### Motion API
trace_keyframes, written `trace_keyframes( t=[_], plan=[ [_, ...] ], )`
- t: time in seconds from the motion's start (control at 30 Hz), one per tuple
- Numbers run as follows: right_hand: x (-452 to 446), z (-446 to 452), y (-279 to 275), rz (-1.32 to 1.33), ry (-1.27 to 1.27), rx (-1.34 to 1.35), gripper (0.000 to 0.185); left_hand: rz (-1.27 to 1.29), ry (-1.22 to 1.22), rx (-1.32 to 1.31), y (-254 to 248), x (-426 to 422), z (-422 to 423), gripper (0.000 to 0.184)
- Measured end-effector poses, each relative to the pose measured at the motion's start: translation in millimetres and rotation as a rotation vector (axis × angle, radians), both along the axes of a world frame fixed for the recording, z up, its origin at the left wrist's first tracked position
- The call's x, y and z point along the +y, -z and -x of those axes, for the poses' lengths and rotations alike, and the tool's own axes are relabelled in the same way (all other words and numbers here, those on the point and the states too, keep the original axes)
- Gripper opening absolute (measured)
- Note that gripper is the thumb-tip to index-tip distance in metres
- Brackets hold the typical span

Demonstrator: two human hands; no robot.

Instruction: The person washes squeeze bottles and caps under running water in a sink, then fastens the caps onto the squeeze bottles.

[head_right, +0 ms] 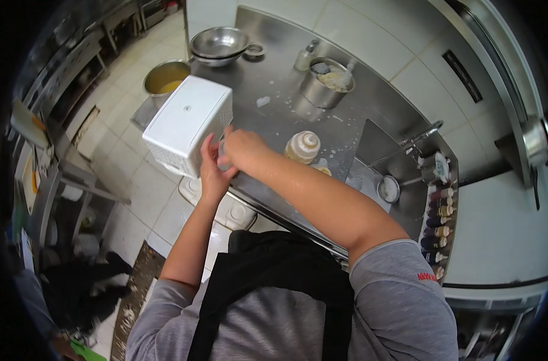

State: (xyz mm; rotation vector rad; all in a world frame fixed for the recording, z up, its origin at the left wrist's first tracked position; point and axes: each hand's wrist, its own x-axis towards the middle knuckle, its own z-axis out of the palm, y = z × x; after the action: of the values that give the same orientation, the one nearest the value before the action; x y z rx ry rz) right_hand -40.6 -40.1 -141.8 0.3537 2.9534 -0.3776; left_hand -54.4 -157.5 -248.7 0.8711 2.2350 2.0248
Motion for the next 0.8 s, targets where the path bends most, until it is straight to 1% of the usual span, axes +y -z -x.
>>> trace_keyframes(
  t=[0.07,0.1,0.17,0.23,0.27,0.33,0.37,0.43,0.47,0.5,0.57,0.6,0.63,0.67,0.7,0.73,0.8],
  plan=[
    [3,-8,-1,-0.01,-0.226,-0.024,0.058,-0.038,0.012,0.004,1,3,-1,0.096],
    [2,-11,1,-0.007,-0.211,-0.015,0.058,-0.072,0.005,-0.013,3,3,-3,0.096],
    [1,-16,3,0.062,-0.076,0.032,0.061,-0.064,0.021,-0.043,4,4,-2,0.096],
    [3,-25,5,0.094,-0.042,0.05,0.063,-0.139,0.04,-0.084,7,5,-3,0.098],
    [2,-33,-2,0.12,-0.013,0.063,0.065,-0.13,0.053,-0.085,3,6,-5,0.098],
    [11,-66,-26,0.174,-0.069,0.231,0.07,-0.131,-0.041,-0.026,-2,7,-12,0.1],
    [25,-84,-32,0.272,-0.112,0.506,0.081,-0.121,-0.03,-0.033,-3,6,-17,0.1],
    [69,-140,-41,0.413,0.005,0.777,0.1,0.069,-0.28,0.302,-1,-1,-31,0.112],
    [79,-162,-33,0.44,0.092,0.773,0.103,-0.018,-0.26,0.335,8,-5,-40,0.1],
    [90,-184,-26,0.469,0.178,0.771,0.107,-0.007,-0.252,0.334,19,-11,-49,0.1],
    [105,-205,30,0.38,0.241,0.88,0.115,0.059,0.06,0.445,34,-17,-63,0.073],
    [100,-205,51,0.39,0.269,0.802,0.116,0.117,0.189,0.394,32,-13,-67,0.06],
    [97,-202,71,0.399,0.287,0.804,0.116,0.176,0.315,0.344,27,-7,-72,0.046],
    [96,-197,86,0.472,0.312,0.82,0.114,0.257,0.377,0.31,22,2,-75,0.036],
    [98,-196,98,0.546,0.334,0.835,0.112,0.27,0.385,0.31,27,11,-76,0.036],
    [102,-198,102,0.558,0.347,0.835,0.112,0.355,0.451,0.193,32,20,-77,0.035],
    [115,-204,106,0.748,0.364,0.789,0.113,0.48,0.533,-0.018,40,37,-86,0.03]
  ],
)
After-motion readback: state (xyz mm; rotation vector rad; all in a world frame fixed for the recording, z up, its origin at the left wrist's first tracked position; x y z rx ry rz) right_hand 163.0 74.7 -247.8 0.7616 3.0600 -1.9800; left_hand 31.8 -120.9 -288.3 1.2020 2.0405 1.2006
